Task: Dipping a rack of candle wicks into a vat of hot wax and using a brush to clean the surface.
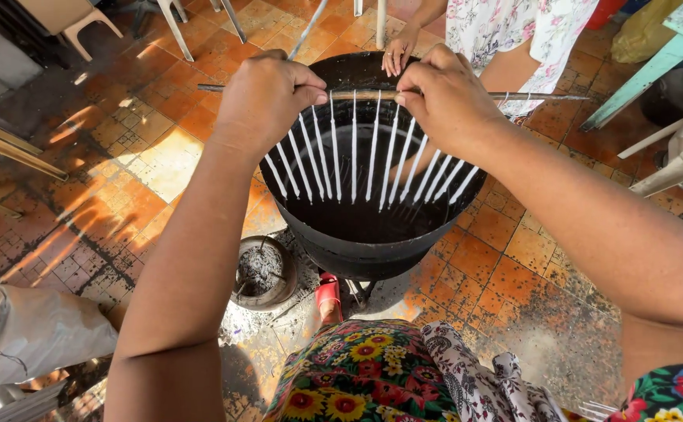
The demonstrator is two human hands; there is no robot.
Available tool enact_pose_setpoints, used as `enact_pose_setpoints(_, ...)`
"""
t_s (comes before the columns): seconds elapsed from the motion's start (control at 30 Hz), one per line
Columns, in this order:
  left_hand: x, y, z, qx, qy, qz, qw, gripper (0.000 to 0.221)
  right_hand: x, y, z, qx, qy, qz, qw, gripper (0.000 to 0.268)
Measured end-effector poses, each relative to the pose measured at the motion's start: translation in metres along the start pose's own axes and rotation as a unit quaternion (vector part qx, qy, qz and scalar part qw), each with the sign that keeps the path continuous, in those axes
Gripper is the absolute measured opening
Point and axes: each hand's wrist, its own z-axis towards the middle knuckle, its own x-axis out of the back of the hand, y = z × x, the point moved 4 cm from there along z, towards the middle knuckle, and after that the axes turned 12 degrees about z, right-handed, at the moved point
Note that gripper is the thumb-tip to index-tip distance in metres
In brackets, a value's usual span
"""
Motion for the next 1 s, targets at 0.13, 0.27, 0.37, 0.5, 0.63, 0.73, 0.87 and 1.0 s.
enact_pose_setpoints(0.13, -0.002, 0.007, -0.002, -0.004, 0.008, -0.011, 1.0, 0.01, 0.002, 0.004, -0.003, -0.013, -0.006, -0.003, 1.0, 0.014)
enact_pose_setpoints(0.27, -0.007, 0.002, 0.001, 0.009, -0.017, -0.001, 1.0, 0.031, 0.003, 0.011, -0.005, -0.009, -0.004, -0.006, 1.0, 0.012)
enact_pose_setpoints(0.37, -0.014, -0.001, 0.004, -0.017, -0.009, 0.012, 1.0, 0.026, 0.004, 0.014, -0.006, -0.011, -0.002, -0.003, 1.0, 0.012)
enact_pose_setpoints(0.5, -0.016, 0.0, 0.008, -0.034, -0.002, 0.021, 0.999, 0.017, 0.01, 0.009, -0.008, -0.035, -0.016, -0.003, 0.999, 0.015)
enact_pose_setpoints(0.63, -0.011, 0.005, 0.01, -0.036, -0.008, 0.042, 0.998, 0.015, 0.03, -0.014, -0.01, -0.034, -0.027, 0.015, 0.999, 0.018)
enact_pose_setpoints(0.73, -0.007, 0.006, 0.011, -0.038, -0.009, 0.054, 0.998, 0.015, 0.06, -0.036, -0.018, -0.135, -0.077, 0.029, 0.987, 0.047)
enact_pose_setpoints(0.87, -0.005, 0.003, 0.014, -0.04, -0.006, 0.061, 0.997, 0.017, 0.082, -0.022, -0.024, -0.051, 0.004, -0.001, 0.999, 0.026)
enact_pose_setpoints(1.0, -0.001, 0.004, 0.02, -0.04, -0.018, 0.053, 0.998, 0.018, 0.063, -0.008, -0.026, -0.048, -0.019, -0.046, 0.998, 0.023)
